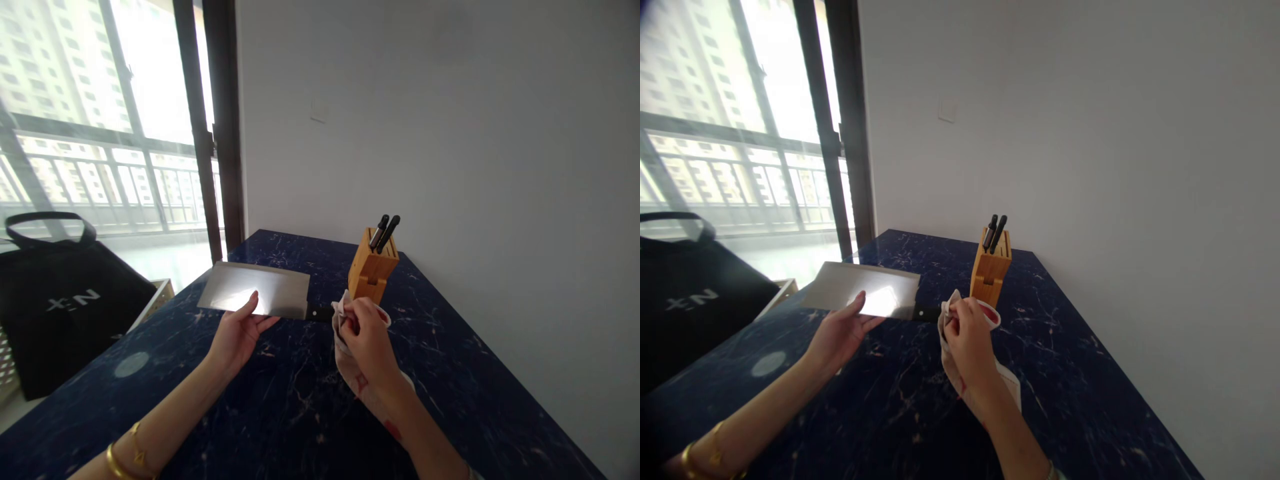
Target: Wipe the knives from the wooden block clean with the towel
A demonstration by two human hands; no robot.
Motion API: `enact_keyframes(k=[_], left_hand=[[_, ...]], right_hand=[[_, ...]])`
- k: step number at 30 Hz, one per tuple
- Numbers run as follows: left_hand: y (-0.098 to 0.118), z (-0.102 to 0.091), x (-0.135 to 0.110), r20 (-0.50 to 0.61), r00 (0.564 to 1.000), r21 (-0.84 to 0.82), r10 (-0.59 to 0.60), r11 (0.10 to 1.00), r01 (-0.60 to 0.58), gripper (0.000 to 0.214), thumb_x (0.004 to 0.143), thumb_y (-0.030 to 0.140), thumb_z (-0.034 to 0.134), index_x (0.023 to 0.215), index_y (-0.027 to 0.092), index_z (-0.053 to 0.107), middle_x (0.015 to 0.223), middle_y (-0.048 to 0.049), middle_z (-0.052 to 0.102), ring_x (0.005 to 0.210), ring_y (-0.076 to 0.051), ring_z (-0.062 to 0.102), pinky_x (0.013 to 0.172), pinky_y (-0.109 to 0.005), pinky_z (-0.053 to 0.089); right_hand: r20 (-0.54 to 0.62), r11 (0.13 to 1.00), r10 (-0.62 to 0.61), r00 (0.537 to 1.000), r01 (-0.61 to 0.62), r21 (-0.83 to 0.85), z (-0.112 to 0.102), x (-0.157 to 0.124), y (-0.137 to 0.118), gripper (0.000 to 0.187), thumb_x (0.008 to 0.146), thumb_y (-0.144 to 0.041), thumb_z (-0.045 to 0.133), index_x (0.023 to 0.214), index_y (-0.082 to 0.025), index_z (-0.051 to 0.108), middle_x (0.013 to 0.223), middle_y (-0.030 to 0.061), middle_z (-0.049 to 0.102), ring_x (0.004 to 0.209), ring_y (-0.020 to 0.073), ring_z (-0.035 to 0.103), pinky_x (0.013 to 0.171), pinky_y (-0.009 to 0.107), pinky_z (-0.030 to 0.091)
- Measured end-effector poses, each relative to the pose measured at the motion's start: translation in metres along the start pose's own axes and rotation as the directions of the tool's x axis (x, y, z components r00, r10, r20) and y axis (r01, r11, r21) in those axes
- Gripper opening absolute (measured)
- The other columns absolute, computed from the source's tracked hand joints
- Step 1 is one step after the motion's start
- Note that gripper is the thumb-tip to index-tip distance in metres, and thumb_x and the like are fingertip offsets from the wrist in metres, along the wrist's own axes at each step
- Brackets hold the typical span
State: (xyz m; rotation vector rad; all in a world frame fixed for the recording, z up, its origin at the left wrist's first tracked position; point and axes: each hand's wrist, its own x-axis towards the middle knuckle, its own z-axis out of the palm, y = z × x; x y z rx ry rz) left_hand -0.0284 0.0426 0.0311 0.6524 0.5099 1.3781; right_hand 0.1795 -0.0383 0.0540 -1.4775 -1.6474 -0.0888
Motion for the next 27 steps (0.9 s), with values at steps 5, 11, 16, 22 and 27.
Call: enact_keyframes(k=[5,11,16,22,27], left_hand=[[-0.007,0.004,-0.007,0.018,0.999,0.014,-0.038,0.999,0.038,0.011,0.078,0.008,0.053,0.085,0.01,0.06,0.081,-0.0078,0.067,0.068,-0.02,0.066,0.064,-0.035,0.058],[-0.013,0.005,-0.012,0.048,0.996,0.04,-0.077,0.996,0.075,0.011,0.077,0.008,0.052,0.085,0.011,0.059,0.079,-0.0059,0.067,0.066,-0.018,0.066,0.064,-0.038,0.057],[-0.006,0.006,-0.008,0.042,0.996,0.022,-0.075,0.997,0.074,0.012,0.078,0.008,0.051,0.086,0.011,0.059,0.081,-0.0072,0.067,0.069,-0.019,0.066,0.065,-0.036,0.057],[0.001,0.001,-0.002,0.034,0.998,-0.013,-0.05,0.999,0.05,0.011,0.079,0.009,0.051,0.087,0.01,0.059,0.084,-0.0088,0.067,0.069,-0.019,0.066,0.064,-0.032,0.058],[-0.003,-0.003,-0.001,0.071,0.994,-0.069,-0.087,0.993,0.092,0.013,0.081,0.01,0.049,0.09,0.014,0.058,0.09,-0.0081,0.067,0.075,-0.02,0.066,0.068,-0.034,0.057]], right_hand=[[0.087,0.995,-0.077,0.993,0.071,0.07,0.011,-0.009,-0.013,0.023,0.075,-0.004,0.04,0.086,-0.02,0.053,0.089,0.0044,0.054,0.084,0.0174,0.051,0.078,0.031,0.04],[0.129,0.992,-0.109,0.986,0.101,0.07,0.019,-0.015,-0.023,0.028,0.071,0.0,0.039,0.085,-0.019,0.052,0.087,0.0038,0.052,0.084,0.0168,0.05,0.077,0.03,0.04],[0.065,0.998,-0.053,0.997,0.052,0.019,0.013,-0.009,-0.015,0.023,0.071,-0.003,0.041,0.082,-0.02,0.052,0.085,0.003,0.051,0.08,0.0166,0.049,0.075,0.03,0.04],[-0.029,0.998,0.053,0.998,-0.054,-0.037,0.0,-0.002,-0.003,0.012,0.073,-0.01,0.045,0.075,-0.02,0.051,0.078,0.0018,0.052,0.073,0.016,0.05,0.068,0.029,0.04],[-0.008,0.998,0.043,0.999,-0.043,-0.035,0.003,-0.005,-0.006,0.015,0.074,-0.008,0.044,0.079,-0.02,0.051,0.083,0.0036,0.053,0.08,0.0176,0.051,0.074,0.03,0.041]])
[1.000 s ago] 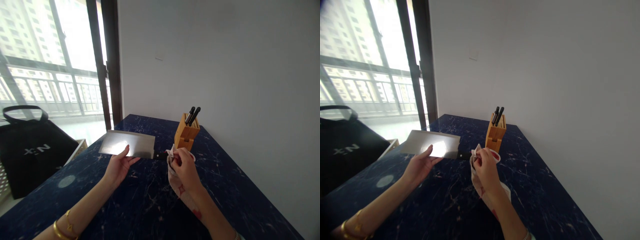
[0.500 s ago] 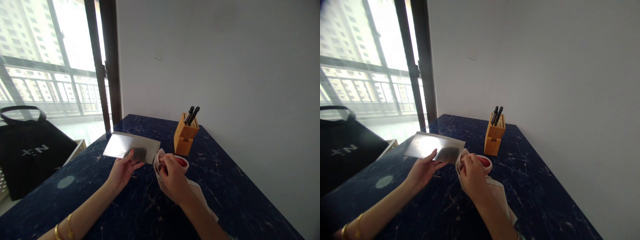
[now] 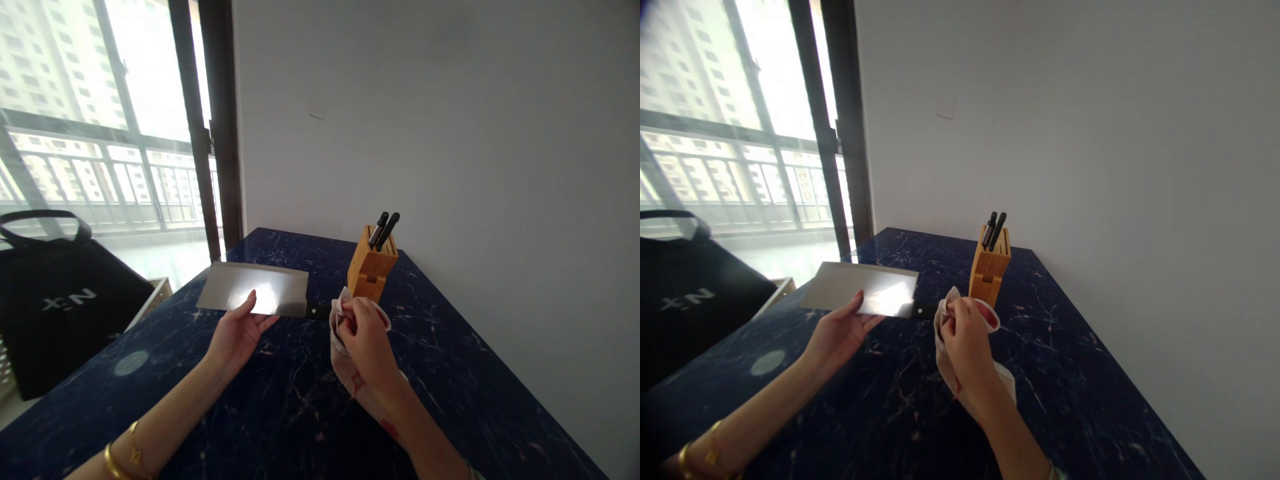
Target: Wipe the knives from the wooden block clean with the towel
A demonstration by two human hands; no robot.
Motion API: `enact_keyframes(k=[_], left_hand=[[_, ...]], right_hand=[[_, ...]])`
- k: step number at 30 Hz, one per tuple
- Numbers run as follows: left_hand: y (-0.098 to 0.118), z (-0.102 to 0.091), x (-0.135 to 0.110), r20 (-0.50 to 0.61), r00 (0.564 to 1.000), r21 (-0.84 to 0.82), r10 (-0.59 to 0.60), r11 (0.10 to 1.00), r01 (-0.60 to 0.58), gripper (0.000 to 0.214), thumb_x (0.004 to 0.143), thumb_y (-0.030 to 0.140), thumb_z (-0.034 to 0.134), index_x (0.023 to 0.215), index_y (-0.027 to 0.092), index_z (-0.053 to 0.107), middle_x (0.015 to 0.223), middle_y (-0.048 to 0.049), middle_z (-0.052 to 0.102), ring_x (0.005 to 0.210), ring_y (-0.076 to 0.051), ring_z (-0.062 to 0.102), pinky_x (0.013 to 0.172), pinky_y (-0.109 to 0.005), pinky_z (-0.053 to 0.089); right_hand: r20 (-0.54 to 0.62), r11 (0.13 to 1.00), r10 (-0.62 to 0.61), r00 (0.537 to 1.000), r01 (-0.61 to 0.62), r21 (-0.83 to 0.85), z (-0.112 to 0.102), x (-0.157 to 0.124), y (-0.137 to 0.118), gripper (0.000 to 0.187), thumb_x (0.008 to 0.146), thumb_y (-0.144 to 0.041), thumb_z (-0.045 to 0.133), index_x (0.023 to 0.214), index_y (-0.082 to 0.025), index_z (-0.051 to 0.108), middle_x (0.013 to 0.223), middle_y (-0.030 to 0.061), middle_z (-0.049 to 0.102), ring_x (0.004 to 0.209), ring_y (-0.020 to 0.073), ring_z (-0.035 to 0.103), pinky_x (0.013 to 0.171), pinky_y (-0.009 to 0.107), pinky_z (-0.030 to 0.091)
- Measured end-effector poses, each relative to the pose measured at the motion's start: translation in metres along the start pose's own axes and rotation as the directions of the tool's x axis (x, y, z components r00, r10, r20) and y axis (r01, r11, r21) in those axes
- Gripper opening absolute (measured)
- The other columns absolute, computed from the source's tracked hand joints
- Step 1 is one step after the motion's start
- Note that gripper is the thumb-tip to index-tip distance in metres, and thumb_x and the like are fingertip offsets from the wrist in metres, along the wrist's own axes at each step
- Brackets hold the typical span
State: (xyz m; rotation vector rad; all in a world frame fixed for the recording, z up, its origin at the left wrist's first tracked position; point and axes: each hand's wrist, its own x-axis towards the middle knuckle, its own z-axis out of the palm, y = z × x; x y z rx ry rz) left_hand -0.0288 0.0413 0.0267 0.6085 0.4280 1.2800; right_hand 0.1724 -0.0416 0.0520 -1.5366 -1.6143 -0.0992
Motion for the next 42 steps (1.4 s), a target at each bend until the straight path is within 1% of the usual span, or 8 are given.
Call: enact_keyframes(k=[8,12,19,22,28,33,38,42], left_hand=[[-0.008,0.004,-0.005,0.051,0.993,0.0,-0.103,0.995,0.103,0.015,0.081,0.011,0.048,0.091,0.014,0.058,0.086,-0.0089,0.068,0.075,-0.02,0.066,0.069,-0.034,0.056],[-0.004,0.004,-0.006,0.089,0.986,-0.046,-0.139,0.989,0.143,0.016,0.078,0.009,0.048,0.087,0.013,0.06,0.086,-0.0089,0.068,0.076,-0.022,0.066,0.072,-0.04,0.053],[-0.001,-0.002,-0.003,0.026,0.984,-0.08,-0.175,0.981,0.176,0.019,0.066,0.001,0.045,0.064,0.011,0.062,0.068,-0.0083,0.068,0.071,-0.025,0.065,0.072,-0.046,0.051],[0.0,-0.002,-0.002,0.033,0.981,-0.09,-0.191,0.977,0.194,0.019,0.066,0.002,0.045,0.064,0.011,0.062,0.073,-0.0086,0.068,0.075,-0.025,0.065,0.073,-0.045,0.051],[-0.002,0.002,-0.004,0.094,0.946,-0.047,-0.31,0.948,0.315,0.022,0.069,0.003,0.044,0.068,0.01,0.064,0.078,-0.0105,0.069,0.078,-0.025,0.065,0.078,-0.044,0.049],[-0.002,-0.003,-0.002,0.117,0.953,-0.065,-0.279,0.955,0.288,0.023,0.069,0.001,0.044,0.066,0.011,0.064,0.08,-0.0102,0.069,0.081,-0.027,0.064,0.079,-0.045,0.049],[0.0,-0.002,0.0,0.066,0.967,-0.078,-0.246,0.965,0.251,0.021,0.07,0.002,0.044,0.066,0.011,0.063,0.08,-0.0111,0.069,0.079,-0.026,0.065,0.077,-0.046,0.05],[0.002,0.0,-0.001,0.078,0.965,-0.077,-0.251,0.963,0.257,0.02,0.072,0.003,0.044,0.071,0.01,0.062,0.081,-0.0127,0.069,0.079,-0.027,0.065,0.077,-0.048,0.049]], right_hand=[[0.104,0.985,-0.157,0.982,0.148,0.089,0.013,-0.012,-0.018,0.027,0.071,-0.001,0.04,0.087,-0.019,0.051,0.09,0.0048,0.053,0.088,0.018,0.05,0.081,0.031,0.039],[0.095,0.993,-0.095,0.991,0.088,0.075,0.008,-0.008,-0.015,0.024,0.071,-0.003,0.04,0.084,-0.019,0.051,0.087,0.0036,0.052,0.084,0.0166,0.05,0.077,0.03,0.04],[-0.019,1.0,0.002,1.0,-0.002,0.014,0.002,0.001,0.005,0.01,0.073,-0.011,0.044,0.073,-0.02,0.048,0.076,0.0004,0.05,0.072,0.0149,0.049,0.069,0.028,0.04],[0.007,0.999,-0.022,1.0,0.021,0.029,0.007,-0.002,0.003,0.013,0.073,-0.009,0.044,0.078,-0.019,0.05,0.08,0.0018,0.051,0.077,0.016,0.05,0.071,0.029,0.04],[0.086,0.998,-0.06,0.994,0.058,0.024,0.018,-0.01,-0.008,0.019,0.073,-0.006,0.04,0.083,-0.018,0.05,0.086,0.0042,0.05,0.081,0.0172,0.05,0.074,0.03,0.04],[0.101,0.999,-0.023,0.995,0.028,-0.041,0.014,-0.007,-0.003,0.017,0.071,-0.007,0.041,0.078,-0.019,0.05,0.082,0.0028,0.051,0.077,0.0163,0.05,0.071,0.028,0.04],[0.029,0.992,0.027,0.999,-0.023,-0.122,0.008,-0.001,0.008,0.014,0.07,-0.009,0.044,0.076,-0.02,0.051,0.077,0.001,0.051,0.073,0.0155,0.05,0.067,0.027,0.04],[0.04,0.997,-0.025,0.999,0.028,-0.073,0.009,-0.004,0.004,0.015,0.072,-0.009,0.043,0.078,-0.02,0.051,0.08,0.002,0.051,0.075,0.0158,0.05,0.07,0.028,0.04]])
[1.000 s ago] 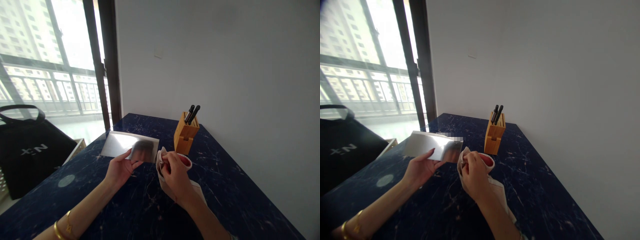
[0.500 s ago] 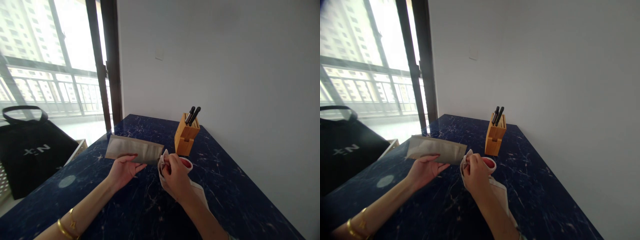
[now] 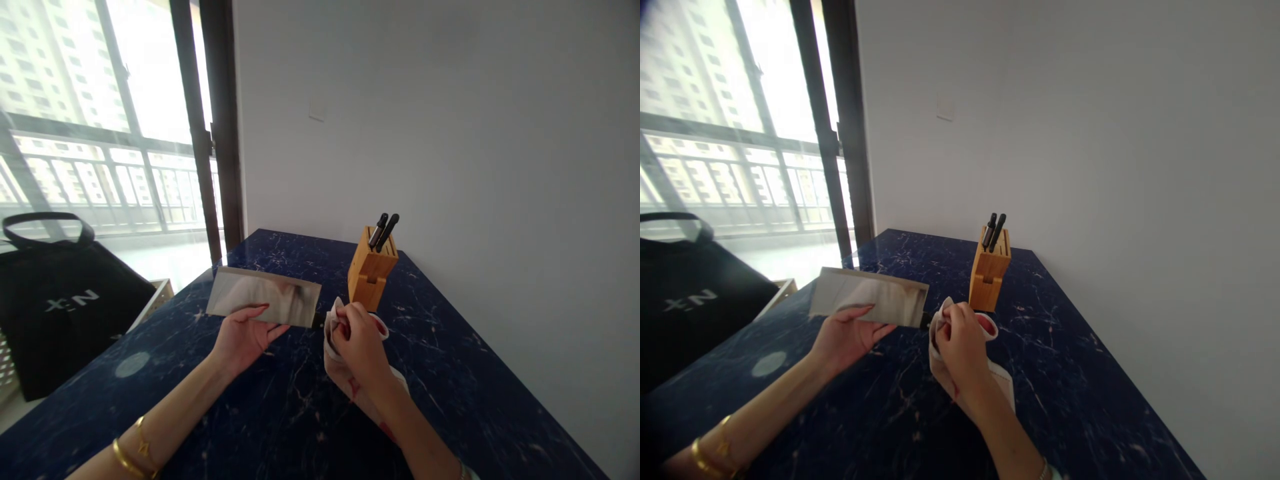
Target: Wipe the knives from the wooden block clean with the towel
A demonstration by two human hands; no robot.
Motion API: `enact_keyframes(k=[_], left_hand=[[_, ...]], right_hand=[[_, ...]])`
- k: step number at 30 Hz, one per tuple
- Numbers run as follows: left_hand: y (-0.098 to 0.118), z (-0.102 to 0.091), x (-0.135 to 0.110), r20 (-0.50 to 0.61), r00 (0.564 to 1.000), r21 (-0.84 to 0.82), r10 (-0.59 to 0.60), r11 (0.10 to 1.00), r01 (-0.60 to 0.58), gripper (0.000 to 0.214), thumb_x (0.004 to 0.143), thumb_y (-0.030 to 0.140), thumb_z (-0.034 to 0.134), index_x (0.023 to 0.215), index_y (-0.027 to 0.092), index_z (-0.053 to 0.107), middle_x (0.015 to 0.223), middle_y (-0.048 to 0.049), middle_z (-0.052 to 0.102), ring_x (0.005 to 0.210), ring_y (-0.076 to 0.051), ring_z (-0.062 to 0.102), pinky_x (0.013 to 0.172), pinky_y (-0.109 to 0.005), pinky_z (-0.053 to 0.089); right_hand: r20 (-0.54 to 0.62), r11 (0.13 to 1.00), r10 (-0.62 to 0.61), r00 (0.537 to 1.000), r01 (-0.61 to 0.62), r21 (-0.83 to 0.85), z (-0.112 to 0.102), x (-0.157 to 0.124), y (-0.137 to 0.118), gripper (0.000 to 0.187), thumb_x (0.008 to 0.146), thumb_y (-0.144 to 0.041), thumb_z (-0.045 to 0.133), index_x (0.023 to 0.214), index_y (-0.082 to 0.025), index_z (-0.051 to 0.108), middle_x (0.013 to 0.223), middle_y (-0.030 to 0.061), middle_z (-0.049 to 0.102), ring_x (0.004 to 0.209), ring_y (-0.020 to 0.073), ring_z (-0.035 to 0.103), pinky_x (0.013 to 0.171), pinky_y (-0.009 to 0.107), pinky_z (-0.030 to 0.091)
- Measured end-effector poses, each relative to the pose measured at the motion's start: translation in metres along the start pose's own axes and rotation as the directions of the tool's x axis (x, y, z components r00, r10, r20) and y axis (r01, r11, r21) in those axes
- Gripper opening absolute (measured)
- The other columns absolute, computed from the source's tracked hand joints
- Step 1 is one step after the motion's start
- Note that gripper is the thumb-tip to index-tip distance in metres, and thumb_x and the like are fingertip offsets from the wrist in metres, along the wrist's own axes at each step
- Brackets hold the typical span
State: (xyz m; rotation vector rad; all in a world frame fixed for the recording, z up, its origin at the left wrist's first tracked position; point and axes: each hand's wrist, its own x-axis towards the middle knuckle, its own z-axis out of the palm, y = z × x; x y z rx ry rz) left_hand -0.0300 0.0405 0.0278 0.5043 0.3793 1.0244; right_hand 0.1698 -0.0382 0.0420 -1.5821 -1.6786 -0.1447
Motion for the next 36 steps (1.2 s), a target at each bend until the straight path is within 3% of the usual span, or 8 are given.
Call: enact_keyframes(k=[4,13,19,28,36], left_hand=[[0.0,0.001,0.0,0.086,0.996,-0.003,-0.034,0.999,0.034,0.021,0.075,0.006,0.043,0.082,0.01,0.063,0.09,-0.0139,0.068,0.083,-0.026,0.064,0.08,-0.046,0.048],[-0.001,0.002,-0.002,0.045,0.999,0.017,-0.005,1.0,0.004,0.022,0.073,0.002,0.043,0.072,0.011,0.064,0.084,-0.0104,0.069,0.078,-0.024,0.065,0.081,-0.047,0.047],[-0.001,-0.003,0.001,0.023,1.0,-0.002,-0.021,1.0,0.021,0.023,0.071,0.001,0.043,0.069,0.01,0.064,0.079,-0.0096,0.069,0.078,-0.026,0.064,0.081,-0.052,0.045],[-0.002,0.0,-0.002,0.028,0.998,-0.017,-0.051,0.999,0.051,0.022,0.074,0.003,0.044,0.086,0.008,0.062,0.09,-0.0134,0.067,0.083,-0.026,0.064,0.082,-0.05,0.047],[-0.003,0.0,-0.002,0.049,0.997,-0.008,-0.055,0.998,0.056,0.025,0.077,0.007,0.044,0.097,0.009,0.058,0.095,-0.0126,0.066,0.084,-0.024,0.064,0.078,-0.045,0.05]], right_hand=[[0.031,0.999,-0.034,0.999,0.034,0.027,0.004,-0.003,-0.007,0.019,0.071,-0.007,0.043,0.08,-0.02,0.052,0.084,0.003,0.052,0.078,0.0162,0.051,0.073,0.028,0.04],[-0.013,0.992,0.109,0.994,-0.11,-0.064,0.001,0.002,0.01,0.01,0.073,-0.013,0.045,0.076,-0.02,0.051,0.078,0.0013,0.05,0.071,0.0156,0.05,0.066,0.027,0.04],[0.093,1.0,-0.025,0.995,0.024,0.016,0.003,-0.002,-0.006,0.02,0.072,-0.007,0.042,0.082,-0.02,0.053,0.084,0.0023,0.052,0.076,0.0153,0.051,0.07,0.026,0.04],[0.011,0.998,0.025,1.0,-0.025,-0.061,-0.003,0.002,0.001,0.016,0.072,-0.009,0.043,0.079,-0.02,0.053,0.078,0.001,0.052,0.071,0.0148,0.051,0.066,0.027,0.04],[0.104,0.996,-0.07,0.992,0.064,0.062,0.006,-0.006,-0.018,0.023,0.073,-0.005,0.04,0.087,-0.019,0.052,0.087,0.0042,0.052,0.082,0.0169,0.051,0.076,0.029,0.041]])
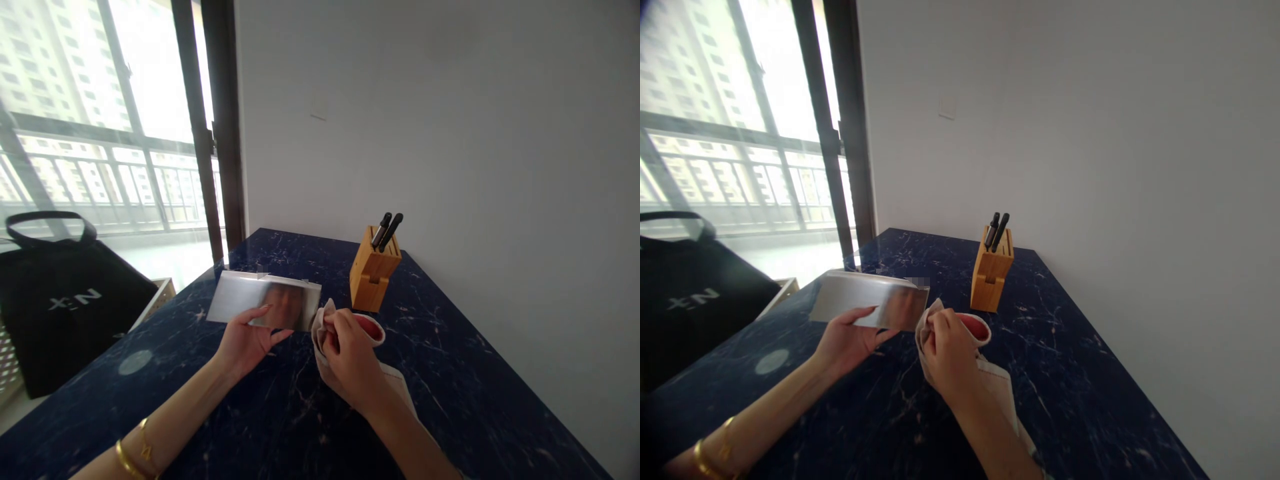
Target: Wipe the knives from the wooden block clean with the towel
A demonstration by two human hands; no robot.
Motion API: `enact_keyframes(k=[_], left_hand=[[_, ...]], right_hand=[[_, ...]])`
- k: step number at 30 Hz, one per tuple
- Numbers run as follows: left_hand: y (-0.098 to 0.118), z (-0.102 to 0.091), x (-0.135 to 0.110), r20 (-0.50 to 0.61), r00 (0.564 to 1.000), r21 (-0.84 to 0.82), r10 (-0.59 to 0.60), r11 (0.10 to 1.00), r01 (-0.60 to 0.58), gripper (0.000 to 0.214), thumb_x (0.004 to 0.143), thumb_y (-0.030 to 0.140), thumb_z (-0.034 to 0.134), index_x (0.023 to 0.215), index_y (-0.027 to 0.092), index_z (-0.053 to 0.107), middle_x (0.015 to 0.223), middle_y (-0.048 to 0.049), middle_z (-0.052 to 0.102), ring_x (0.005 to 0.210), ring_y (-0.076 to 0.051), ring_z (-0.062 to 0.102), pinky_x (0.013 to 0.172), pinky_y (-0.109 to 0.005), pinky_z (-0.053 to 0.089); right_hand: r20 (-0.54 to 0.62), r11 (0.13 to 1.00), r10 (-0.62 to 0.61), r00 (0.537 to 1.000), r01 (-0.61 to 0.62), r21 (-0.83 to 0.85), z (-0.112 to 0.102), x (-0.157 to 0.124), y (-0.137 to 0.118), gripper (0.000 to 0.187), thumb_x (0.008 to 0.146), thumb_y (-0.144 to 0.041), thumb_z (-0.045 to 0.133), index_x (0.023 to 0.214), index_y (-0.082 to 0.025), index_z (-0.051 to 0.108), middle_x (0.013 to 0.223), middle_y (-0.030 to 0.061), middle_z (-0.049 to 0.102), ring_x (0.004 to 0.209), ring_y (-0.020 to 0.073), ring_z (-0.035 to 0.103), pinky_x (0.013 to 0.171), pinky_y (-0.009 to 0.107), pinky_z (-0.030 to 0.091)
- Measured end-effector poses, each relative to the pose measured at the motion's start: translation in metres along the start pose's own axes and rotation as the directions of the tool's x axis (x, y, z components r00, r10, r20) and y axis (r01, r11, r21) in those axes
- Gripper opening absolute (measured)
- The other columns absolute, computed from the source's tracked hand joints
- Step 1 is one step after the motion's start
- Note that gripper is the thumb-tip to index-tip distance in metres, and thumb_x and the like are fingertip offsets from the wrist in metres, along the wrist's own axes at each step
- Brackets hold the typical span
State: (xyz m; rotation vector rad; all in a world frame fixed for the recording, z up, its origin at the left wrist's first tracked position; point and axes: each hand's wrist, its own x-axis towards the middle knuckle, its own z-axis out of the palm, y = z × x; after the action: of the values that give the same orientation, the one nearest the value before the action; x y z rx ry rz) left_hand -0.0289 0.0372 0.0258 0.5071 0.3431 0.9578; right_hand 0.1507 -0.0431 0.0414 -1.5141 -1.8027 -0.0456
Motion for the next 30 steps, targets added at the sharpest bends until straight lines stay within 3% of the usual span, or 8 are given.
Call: enact_keyframes(k=[11,19,30], left_hand=[[0.0,0.004,-0.001,-0.016,0.998,0.054,0.058,0.997,-0.057,0.023,0.075,0.005,0.046,0.092,0.012,0.06,0.092,-0.0104,0.067,0.079,-0.025,0.065,0.077,-0.046,0.05],[-0.005,0.007,-0.003,-0.046,0.998,0.03,0.051,0.998,-0.049,0.025,0.076,0.006,0.045,0.095,0.014,0.059,0.092,-0.0088,0.067,0.08,-0.024,0.065,0.075,-0.046,0.051],[0.002,0.002,-0.001,-0.079,0.996,0.005,0.038,0.999,-0.038,0.022,0.079,0.01,0.045,0.098,0.01,0.056,0.093,-0.0132,0.066,0.083,-0.024,0.064,0.079,-0.045,0.051]], right_hand=[[-0.149,0.992,0.1,0.984,-0.111,-0.068,-0.01,0.007,0.016,0.01,0.072,-0.01,0.044,0.072,-0.02,0.049,0.073,-0.0002,0.049,0.066,0.014,0.049,0.063,0.026,0.039],[-0.049,1.0,-0.006,0.999,0.007,0.03,0.004,0.0,0.003,0.025,0.073,-0.004,0.04,0.088,-0.02,0.052,0.088,0.0039,0.053,0.08,0.0163,0.052,0.074,0.029,0.042],[-0.134,0.984,0.15,0.98,-0.161,-0.074,-0.014,0.009,0.022,0.013,0.072,-0.009,0.043,0.074,-0.02,0.049,0.076,0.0015,0.05,0.071,0.0157,0.051,0.065,0.027,0.042]])
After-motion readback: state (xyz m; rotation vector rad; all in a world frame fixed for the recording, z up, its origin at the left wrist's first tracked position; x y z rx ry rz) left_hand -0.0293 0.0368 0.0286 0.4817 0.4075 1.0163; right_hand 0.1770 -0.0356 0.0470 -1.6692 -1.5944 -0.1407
